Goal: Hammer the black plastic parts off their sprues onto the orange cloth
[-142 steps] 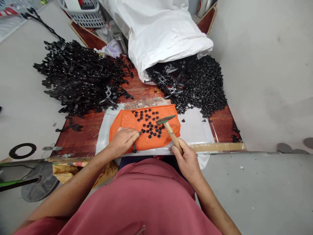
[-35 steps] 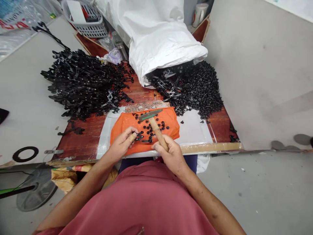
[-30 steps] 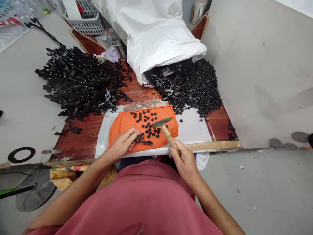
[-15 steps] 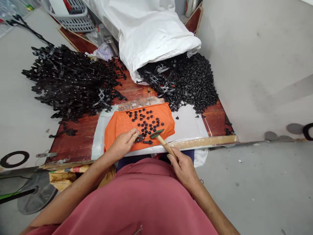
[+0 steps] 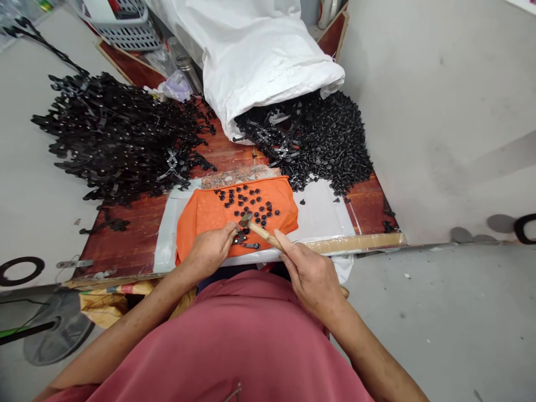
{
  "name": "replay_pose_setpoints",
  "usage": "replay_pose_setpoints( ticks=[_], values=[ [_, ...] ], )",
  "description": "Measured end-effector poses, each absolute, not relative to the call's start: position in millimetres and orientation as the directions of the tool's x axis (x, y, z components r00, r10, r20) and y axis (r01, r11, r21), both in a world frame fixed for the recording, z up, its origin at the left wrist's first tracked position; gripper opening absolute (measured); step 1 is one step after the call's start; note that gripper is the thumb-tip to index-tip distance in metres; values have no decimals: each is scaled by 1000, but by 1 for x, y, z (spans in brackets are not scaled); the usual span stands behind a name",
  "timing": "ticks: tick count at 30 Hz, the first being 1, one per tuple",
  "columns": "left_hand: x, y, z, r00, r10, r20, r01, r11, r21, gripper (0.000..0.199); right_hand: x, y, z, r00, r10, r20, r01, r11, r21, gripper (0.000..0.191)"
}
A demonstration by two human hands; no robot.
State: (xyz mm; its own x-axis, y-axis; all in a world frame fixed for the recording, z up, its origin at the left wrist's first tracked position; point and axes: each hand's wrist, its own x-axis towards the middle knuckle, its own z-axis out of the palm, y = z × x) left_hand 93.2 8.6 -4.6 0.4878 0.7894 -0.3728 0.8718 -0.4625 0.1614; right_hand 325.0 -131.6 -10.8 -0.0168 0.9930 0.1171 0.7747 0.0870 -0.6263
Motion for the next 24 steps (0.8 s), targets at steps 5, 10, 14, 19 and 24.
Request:
replay_pose_setpoints(
  ticks=[5,10,14,19,24],
  values=[
    [94,11,-3,487,773,-406,872,-456,178,36,320,-130,-10,-63,995,75,922,87,-377,51],
    [95,15,2,500,763,-410,865,-464,193,36,319,-130,-9,-52,983,176,925,114,-363,51],
    [95,17,3,506,762,-404,861,-472,188,35,319,-127,-8,-73,993,98,956,97,-276,52],
    [95,19,0,518,762,-390,855,-474,210,37,319,-125,-10,-34,991,129,940,75,-332,52],
    [93,22,-1,533,756,-380,846,-481,231,34,322,-124,-7,-52,997,54,930,68,-362,52]
  ],
)
